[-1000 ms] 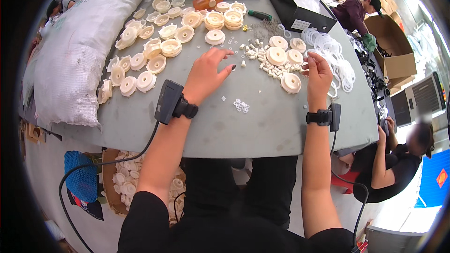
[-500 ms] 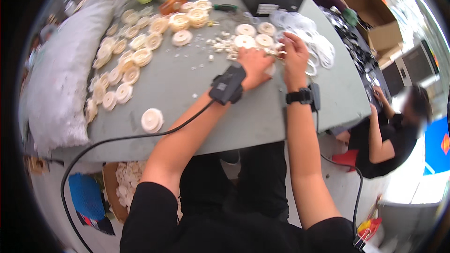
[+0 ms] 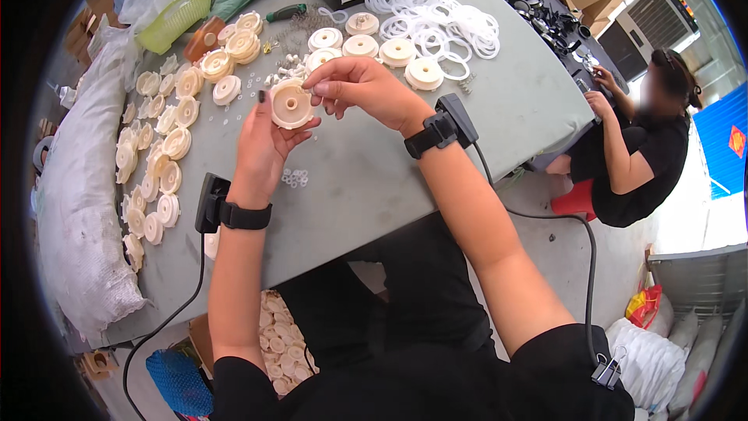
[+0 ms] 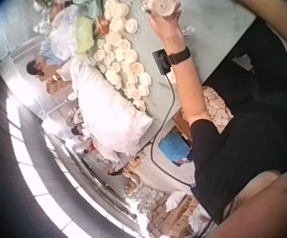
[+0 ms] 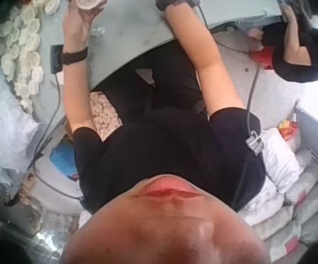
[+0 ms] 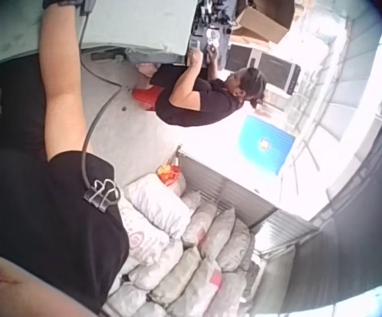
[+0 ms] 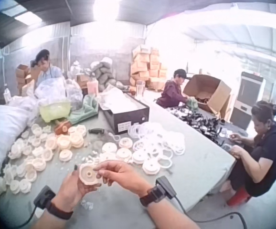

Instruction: Manual assembly of small white plastic discs and black components.

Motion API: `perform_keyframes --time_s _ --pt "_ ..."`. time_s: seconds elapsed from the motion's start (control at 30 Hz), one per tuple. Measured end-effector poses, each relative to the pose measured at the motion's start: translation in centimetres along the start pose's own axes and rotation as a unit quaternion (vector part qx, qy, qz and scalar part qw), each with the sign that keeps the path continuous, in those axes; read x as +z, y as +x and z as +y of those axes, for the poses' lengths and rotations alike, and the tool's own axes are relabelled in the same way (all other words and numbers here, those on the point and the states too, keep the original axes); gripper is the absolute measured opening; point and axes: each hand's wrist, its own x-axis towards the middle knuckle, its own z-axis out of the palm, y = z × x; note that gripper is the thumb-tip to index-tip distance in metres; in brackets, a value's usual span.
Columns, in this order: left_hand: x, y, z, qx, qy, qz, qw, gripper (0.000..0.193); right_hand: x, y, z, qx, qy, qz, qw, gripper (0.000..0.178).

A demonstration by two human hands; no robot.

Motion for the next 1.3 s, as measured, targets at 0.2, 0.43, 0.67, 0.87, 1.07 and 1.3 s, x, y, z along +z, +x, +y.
perform_keyframes --time_s 0.2,0.43,0.67,0.87,1.07,1.3 --pt "0.3 -0.7 -0.4 0.091 0.06 0.038 0.993 0.04 0.7 0.1 0.0 0.0 0.003 -0.013 1.0 0.017" --pt "0.3 -0.9 -0.5 0.097 0.102 0.073 0.987 0.039 0.5 0.0 0.1 -0.007 0.007 -0.022 1.0 0.016" --pt "0.2 -0.6 -1.2 0.106 0.065 0.071 0.99 0.04 1.3 0.1 0.4 0.01 -0.089 0.0 0.996 0.016" --pt "0.7 -0.8 -1.3 0.119 0.085 0.035 0.989 0.048 1.4 0.0 0.3 0.022 -0.161 0.028 0.986 0.015" --pt "0.2 -0.8 -1.8 0.139 0.092 0.048 0.985 0.046 1.7 0.2 0.5 0.024 -0.172 0.017 0.985 0.015" --pt "0.7 -0.8 -1.7 0.141 0.058 0.05 0.987 0.038 1.9 0.3 0.8 0.001 -0.159 0.053 0.986 0.013"
